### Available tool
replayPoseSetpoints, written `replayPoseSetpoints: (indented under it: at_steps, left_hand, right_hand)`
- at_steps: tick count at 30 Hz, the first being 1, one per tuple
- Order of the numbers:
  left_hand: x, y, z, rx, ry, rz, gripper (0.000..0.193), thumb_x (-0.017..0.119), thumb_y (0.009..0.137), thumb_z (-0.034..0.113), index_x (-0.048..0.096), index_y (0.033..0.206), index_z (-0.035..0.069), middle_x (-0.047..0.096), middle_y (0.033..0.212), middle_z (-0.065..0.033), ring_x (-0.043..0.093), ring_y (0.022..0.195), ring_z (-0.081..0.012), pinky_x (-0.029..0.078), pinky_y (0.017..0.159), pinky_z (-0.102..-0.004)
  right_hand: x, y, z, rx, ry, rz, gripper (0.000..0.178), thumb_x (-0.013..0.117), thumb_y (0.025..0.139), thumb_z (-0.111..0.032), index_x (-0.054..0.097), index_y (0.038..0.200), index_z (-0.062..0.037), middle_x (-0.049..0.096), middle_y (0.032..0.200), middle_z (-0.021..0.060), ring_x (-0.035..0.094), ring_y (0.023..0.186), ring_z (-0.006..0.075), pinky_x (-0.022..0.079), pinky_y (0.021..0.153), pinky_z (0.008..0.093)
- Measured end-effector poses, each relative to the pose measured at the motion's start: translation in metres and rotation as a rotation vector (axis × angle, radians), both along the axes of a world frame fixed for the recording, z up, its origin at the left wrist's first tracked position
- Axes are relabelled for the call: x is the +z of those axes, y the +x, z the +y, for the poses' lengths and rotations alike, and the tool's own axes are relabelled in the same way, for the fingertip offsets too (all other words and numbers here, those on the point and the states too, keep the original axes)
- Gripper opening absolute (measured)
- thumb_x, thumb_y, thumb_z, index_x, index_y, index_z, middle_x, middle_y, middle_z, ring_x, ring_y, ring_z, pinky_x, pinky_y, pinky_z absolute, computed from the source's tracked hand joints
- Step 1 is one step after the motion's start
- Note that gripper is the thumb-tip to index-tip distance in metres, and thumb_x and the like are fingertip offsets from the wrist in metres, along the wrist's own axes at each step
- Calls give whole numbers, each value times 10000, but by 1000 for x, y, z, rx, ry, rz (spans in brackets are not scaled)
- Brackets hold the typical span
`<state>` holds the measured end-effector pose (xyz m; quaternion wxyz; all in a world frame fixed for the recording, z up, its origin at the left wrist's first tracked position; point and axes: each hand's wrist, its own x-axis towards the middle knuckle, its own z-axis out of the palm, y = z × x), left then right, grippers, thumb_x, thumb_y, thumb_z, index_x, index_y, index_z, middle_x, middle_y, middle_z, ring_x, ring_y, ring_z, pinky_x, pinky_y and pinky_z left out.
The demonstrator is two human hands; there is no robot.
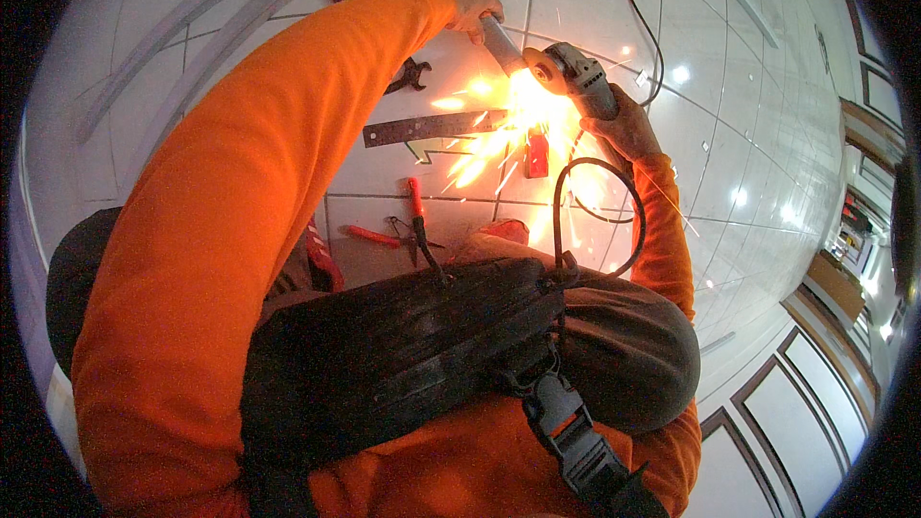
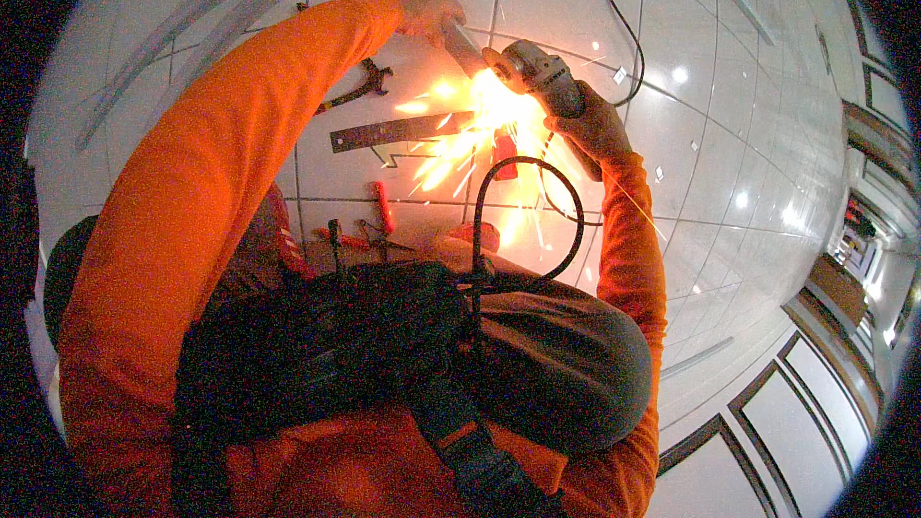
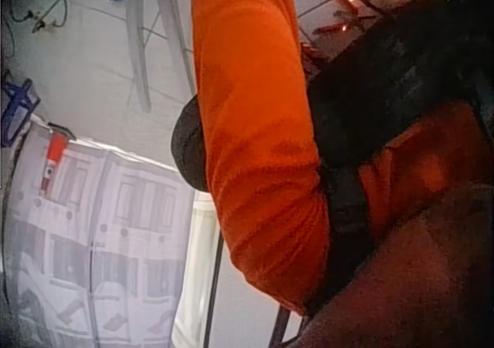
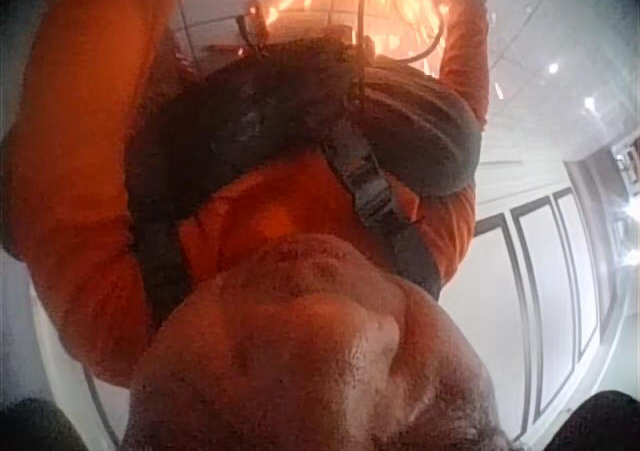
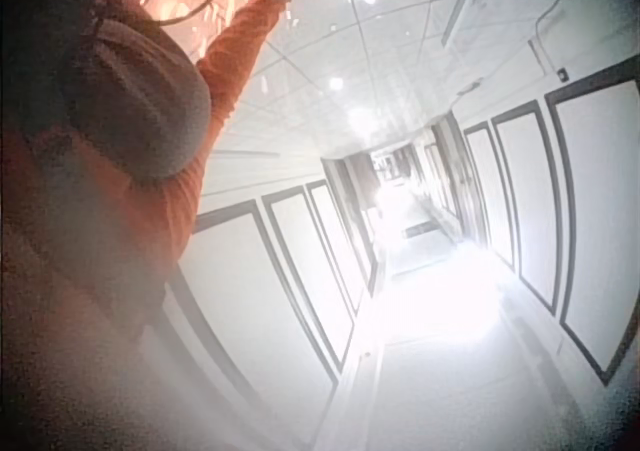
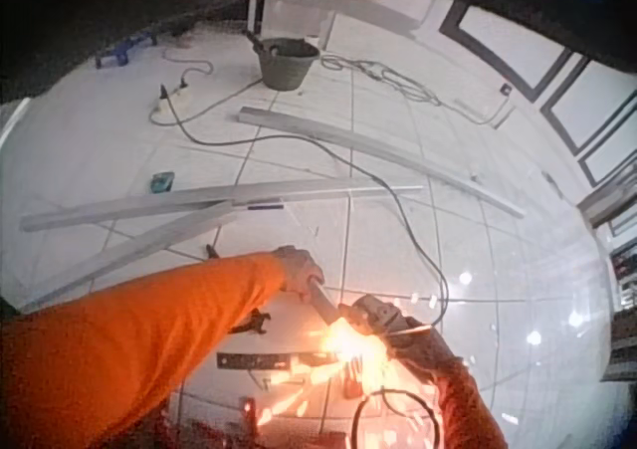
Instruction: The person uses an angle grinder to cut pieces of metal trim and a plastic component on a tiled floor, using pliers to hold a small piece in place while cutting.
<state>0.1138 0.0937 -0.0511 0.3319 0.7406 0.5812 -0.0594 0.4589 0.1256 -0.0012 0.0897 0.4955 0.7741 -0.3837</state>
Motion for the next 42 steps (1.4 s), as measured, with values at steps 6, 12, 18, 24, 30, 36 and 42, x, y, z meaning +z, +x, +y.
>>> replayPoseSetpoints:
  at_steps: [6, 12, 18, 24, 30, 36, 42]
  left_hand:
    - [2, 1, 2, -15, -36, 6, 630, 813, 703, 320, 615, 1290, 206, 671, 1184, -26, 628, 1097, -263, 489, 929, -442]
    - [-6, 0, 1, -33, 61, -9, 684, 821, 663, 342, 604, 1298, 207, 694, 1146, -88, 664, 1036, -321, 521, 879, -470]
    - [-13, -2, 4, -53, 79, -21, 678, 819, 650, 385, 623, 1273, 205, 679, 1177, -91, 633, 1103, -312, 504, 921, -474]
    - [-26, -1, 2, -30, 102, -28, 680, 818, 636, 343, 625, 1269, 185, 684, 1143, -108, 638, 1083, -321, 505, 918, -474]
    - [-33, -9, -15, 71, 262, -95, 717, 860, 615, 257, 577, 1262, 135, 649, 1172, -135, 606, 1122, -347, 486, 944, -464]
    - [-33, -14, -31, 140, 412, -104, 767, 822, 721, 340, 462, 1362, 122, 598, 1231, -170, 511, 1233, -336, 431, 1025, -456]
    - [-28, -9, -34, 214, 335, -91, 628, 743, 801, 437, 544, 1298, 109, 589, 1255, -151, 511, 1220, -330, 420, 1036, -455]
  right_hand:
    - [-3, 3, 1, 5, 6, 47, 663, 815, 660, -313, 571, 1230, -78, 704, 1071, 138, 681, 984, 294, 511, 888, 387]
    - [-7, 5, 4, 28, -16, 52, 670, 805, 680, -331, 557, 1248, -76, 698, 1095, 154, 675, 1010, 317, 510, 903, 404]
    - [-9, 6, 6, 85, 83, -31, 649, 802, 692, -335, 562, 1236, -75, 697, 1095, 159, 670, 1021, 333, 509, 904, 415]
    - [21, -6, -14, -63, -15, 50, 621, 810, 689, -248, 567, 1224, -45, 690, 1095, 133, 665, 979, 266, 513, 879, 369]
    - [23, 18, -23, -397, -116, 254, 579, 797, 693, -154, 570, 1211, -33, 671, 1058, 83, 635, 898, 208, 511, 805, 326]
    - [14, 47, -29, -505, -4, 336, 547, 790, 709, -186, 579, 1192, -40, 670, 981, 63, 617, 813, 178, 497, 745, 305]
    - [10, 58, -40, -650, -30, 345, 533, 808, 706, -223, 591, 1162, -52, 668, 951, 57, 611, 798, 173, 495, 747, 315]
